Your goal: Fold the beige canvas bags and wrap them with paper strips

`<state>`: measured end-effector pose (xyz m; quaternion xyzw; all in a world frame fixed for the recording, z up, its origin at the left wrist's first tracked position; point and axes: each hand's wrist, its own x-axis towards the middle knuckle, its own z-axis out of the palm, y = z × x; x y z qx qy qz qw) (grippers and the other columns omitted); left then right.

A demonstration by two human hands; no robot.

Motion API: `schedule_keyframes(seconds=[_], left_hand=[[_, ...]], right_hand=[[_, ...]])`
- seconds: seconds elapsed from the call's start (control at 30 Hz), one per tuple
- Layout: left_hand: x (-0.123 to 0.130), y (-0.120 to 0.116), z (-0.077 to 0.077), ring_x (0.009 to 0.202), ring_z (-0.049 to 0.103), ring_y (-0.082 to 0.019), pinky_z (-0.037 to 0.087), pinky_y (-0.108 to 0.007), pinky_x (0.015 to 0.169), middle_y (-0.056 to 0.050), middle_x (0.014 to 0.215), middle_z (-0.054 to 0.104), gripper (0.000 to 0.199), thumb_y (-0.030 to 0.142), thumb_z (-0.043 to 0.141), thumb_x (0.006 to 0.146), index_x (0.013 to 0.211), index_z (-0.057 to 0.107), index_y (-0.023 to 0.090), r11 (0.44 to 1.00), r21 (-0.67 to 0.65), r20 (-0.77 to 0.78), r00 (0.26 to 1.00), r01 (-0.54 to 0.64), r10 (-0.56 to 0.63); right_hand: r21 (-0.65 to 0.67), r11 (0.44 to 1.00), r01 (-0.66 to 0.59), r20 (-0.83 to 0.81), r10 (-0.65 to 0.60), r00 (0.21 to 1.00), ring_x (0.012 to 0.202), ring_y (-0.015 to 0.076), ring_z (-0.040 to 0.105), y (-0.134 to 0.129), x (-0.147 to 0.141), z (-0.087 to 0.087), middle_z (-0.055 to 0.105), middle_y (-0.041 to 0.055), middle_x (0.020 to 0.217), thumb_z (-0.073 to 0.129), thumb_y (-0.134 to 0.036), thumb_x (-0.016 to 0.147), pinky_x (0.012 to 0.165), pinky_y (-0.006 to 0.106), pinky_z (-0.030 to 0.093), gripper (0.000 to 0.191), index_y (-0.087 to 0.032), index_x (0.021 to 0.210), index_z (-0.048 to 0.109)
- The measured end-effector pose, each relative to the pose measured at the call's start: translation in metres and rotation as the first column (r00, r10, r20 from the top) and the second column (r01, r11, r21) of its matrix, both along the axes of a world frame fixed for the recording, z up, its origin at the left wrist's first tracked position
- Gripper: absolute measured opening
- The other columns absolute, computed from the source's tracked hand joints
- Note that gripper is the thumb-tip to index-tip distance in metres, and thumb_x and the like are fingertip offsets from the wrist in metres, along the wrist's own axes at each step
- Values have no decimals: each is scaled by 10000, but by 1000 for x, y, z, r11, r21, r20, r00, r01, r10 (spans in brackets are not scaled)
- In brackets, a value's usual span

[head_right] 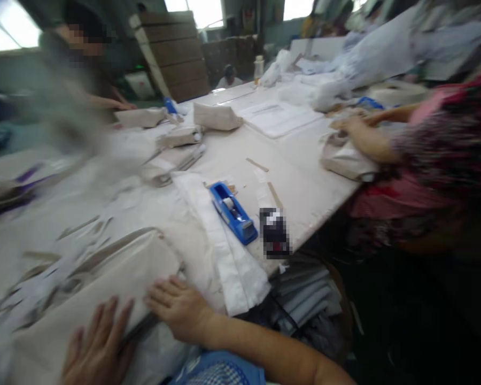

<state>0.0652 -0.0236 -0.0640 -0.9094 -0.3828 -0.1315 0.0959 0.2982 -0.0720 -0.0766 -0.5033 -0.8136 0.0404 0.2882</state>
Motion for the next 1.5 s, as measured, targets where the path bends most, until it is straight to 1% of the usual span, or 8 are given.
schedule_keyframes(seconds=[0.17, 0.3, 0.4, 0.5, 0.73, 1.13, 1.3, 1.5], left_hand=[[13, -12, -4, 1478, 293, -278, 207, -551, 1216, -95, 1592, 327, 644, 149, 412, 931, 1541, 263, 290, 983, 113, -102, 982, -147, 159], [15, -14, -13, 1480, 291, -262, 189, -543, 1224, -73, 1586, 344, 627, 95, 359, 930, 1523, 313, 293, 967, 179, -104, 974, -183, 203], [17, -16, -13, 1480, 291, -265, 178, -549, 1226, -64, 1588, 345, 609, 114, 337, 945, 1525, 306, 295, 968, 168, -71, 977, -186, 200], [18, -15, -13, 1474, 301, -266, 196, -552, 1220, -55, 1587, 350, 572, 161, 319, 969, 1524, 305, 299, 968, 163, -30, 980, -189, 196], [20, -6, -15, 1470, 309, -268, 290, -572, 1170, -53, 1580, 370, 513, 267, 261, 1006, 1512, 330, 311, 962, 199, 31, 983, -185, 182], [14, -3, -21, 1466, 316, -287, 324, -597, 1154, -69, 1592, 342, 535, 251, 391, 982, 1513, 333, 291, 972, 192, 97, 988, -139, 122], [7, 1, -21, 1478, 294, -289, 353, -609, 1140, -62, 1601, 315, 540, 214, 391, 978, 1509, 339, 300, 983, 152, 99, 991, -106, 92], [-3, 9, -15, 1482, 282, -291, 360, -620, 1137, -67, 1604, 289, 647, 46, 381, 915, 1508, 335, 298, 992, 108, 55, 997, -65, 59]], right_hand=[[-32, 995, -94, -246, 84, 966, 1322, 253, 534, 13, 7, 7, 623, 101, 1377, 548, -237, 971, 1134, 451, 430, 364, -156, 1321, 608], [22, 998, -52, -341, 56, 938, 1144, 217, 654, 63, 24, 35, 718, 82, 1205, 511, -210, 984, 1032, 396, 523, 285, -219, 1209, 685], [-118, 992, 43, -140, -59, 988, 1210, 219, 610, 121, 26, 59, 694, 105, 1239, 488, -174, 983, 1085, 371, 469, 293, -189, 1198, 686], [-381, 905, 191, 223, -110, 969, 1151, 255, 637, 179, 14, 75, 711, 153, 1141, 494, -201, 990, 1013, 376, 499, 251, -148, 1086, 720], [-517, 764, 385, 478, -115, 871, 1052, 219, 639, 246, -33, 67, 621, 95, 1237, 623, -364, 957, 894, 427, 559, 337, -166, 1228, 601], [-518, 665, 538, 565, -207, 799, 1056, 228, 636, 246, -46, 66, 613, 100, 1242, 625, -363, 954, 890, 435, 560, 356, -157, 1242, 590], [-455, 797, 398, 393, -221, 892, 1042, 206, 648, 223, -33, 86, 683, 79, 1136, 599, -317, 961, 911, 363, 524, 226, -169, 1122, 654], [-236, 961, 143, 35, -139, 990, 1212, 167, 569, 167, -14, 102, 629, 81, 1300, 469, -266, 991, 1037, 292, 417, 192, -204, 1135, 579]])
